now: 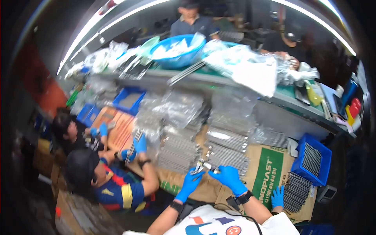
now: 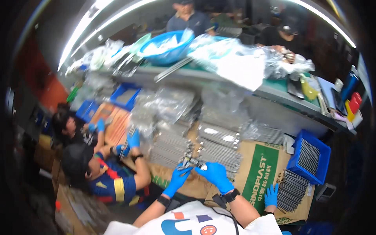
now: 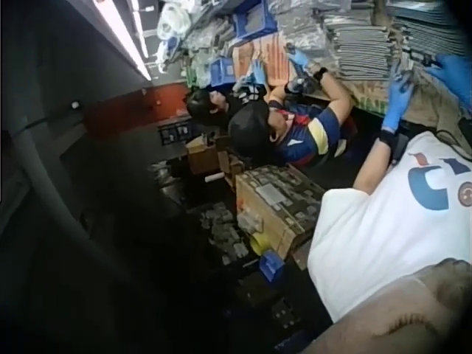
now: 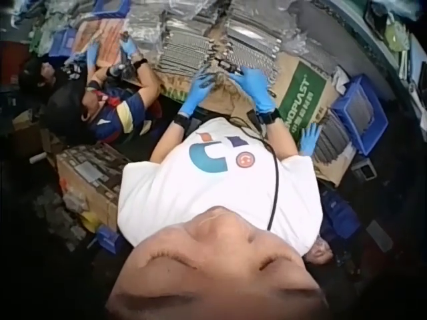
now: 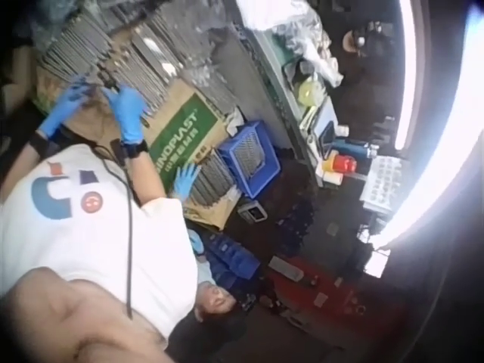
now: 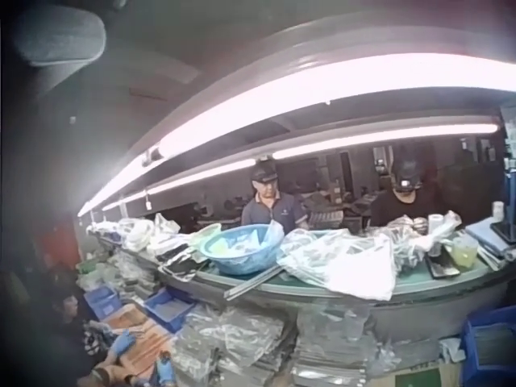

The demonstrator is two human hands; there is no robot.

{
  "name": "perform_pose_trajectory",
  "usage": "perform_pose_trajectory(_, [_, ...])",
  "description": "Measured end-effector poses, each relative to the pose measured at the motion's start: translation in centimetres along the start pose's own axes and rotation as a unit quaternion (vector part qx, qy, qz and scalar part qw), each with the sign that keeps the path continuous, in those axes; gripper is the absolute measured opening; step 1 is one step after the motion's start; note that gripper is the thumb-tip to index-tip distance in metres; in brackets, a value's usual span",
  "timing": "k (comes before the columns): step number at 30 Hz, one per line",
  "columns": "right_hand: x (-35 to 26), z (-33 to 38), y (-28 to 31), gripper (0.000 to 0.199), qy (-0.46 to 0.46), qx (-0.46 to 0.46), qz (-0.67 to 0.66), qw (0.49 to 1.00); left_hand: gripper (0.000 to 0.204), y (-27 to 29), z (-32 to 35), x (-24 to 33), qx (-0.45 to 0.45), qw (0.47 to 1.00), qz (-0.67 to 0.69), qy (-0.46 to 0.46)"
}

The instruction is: The person measures metal rods with a digital caliper and places them into a plastic bag before setting the bag into a blue bin.

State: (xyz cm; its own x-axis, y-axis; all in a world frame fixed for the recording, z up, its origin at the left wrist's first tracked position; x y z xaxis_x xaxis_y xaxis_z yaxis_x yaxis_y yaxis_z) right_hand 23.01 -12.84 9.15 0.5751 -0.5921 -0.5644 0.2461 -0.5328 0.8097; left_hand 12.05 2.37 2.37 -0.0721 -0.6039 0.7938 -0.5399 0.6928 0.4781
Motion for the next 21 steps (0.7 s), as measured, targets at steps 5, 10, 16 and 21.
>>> perform_pose_trajectory(5, [-1.5, -0.7, -2.0, 0.057, -0.015, -0.089, -0.009, 0.996, 0.023, 1.0, 0.5, -3.3, 0.087, 0.988, 0.116, 0.049])
perform_pose_trajectory(10, [1.9, -0.1, -0.8, 0.053, -0.044, 0.02, -0.023, 0.999, 0.027, -2.2, -1.5, -2.1, 0.03, 0.995, 0.094, 0.012])
perform_pose_trajectory(16, [3.1, 1.0, 0.2, 0.05, -0.133, 0.055, -0.027, 0.989, 0.032, -4.1, -0.7, -2.2, -0.001, 0.998, 0.063, -0.027])
perform_pose_trajectory(21, [5.8, 3.5, 1.7, 0.05, -0.19, 0.1, -0.005, 0.977, 0.022, -5.7, -2.9, -0.5, -0.064, 0.991, 0.066, -0.094])
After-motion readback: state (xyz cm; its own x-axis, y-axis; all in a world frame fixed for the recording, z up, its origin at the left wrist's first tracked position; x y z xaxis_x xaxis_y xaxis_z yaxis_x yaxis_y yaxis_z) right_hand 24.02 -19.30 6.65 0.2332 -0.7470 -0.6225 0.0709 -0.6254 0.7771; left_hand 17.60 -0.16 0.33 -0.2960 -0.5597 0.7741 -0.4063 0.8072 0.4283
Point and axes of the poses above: each hand's wrist, its own z-axis away from the middle knuckle, its own y-axis out of the back of the hand, x = y × z, the point moved 5 cm from there along -z, towards the middle knuckle, and after that the axes turned 7 degrees about x, right-handed, at the moved point
